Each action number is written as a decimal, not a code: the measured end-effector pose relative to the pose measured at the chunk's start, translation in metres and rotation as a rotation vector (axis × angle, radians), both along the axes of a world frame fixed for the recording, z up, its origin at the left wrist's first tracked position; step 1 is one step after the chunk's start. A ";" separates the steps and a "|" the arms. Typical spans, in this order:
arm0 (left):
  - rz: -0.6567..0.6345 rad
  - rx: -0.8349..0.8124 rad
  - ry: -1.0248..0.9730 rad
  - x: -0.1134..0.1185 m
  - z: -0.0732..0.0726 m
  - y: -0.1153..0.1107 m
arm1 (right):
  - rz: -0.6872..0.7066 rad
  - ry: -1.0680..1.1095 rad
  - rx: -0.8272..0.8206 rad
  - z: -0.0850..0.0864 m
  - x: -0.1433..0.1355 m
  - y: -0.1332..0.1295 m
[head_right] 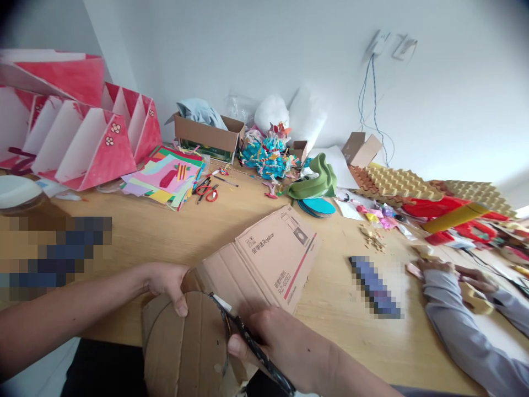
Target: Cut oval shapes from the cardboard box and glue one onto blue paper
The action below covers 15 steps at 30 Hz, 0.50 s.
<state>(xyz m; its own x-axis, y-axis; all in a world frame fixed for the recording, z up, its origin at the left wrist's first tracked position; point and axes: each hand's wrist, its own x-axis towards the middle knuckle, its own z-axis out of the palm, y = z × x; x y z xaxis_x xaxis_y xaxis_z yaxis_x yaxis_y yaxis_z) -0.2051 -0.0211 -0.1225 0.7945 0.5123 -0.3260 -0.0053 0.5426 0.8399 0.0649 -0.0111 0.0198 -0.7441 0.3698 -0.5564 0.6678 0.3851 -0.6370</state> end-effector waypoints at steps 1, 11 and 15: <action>-0.008 -0.004 0.012 0.001 0.000 0.001 | 0.003 -0.021 -0.008 0.001 -0.001 0.000; -0.060 -0.025 0.024 0.005 -0.002 0.007 | -0.027 -0.052 0.008 -0.002 -0.008 0.000; -0.068 -0.038 0.024 0.005 -0.010 0.006 | -0.011 -0.036 0.072 -0.001 -0.006 0.000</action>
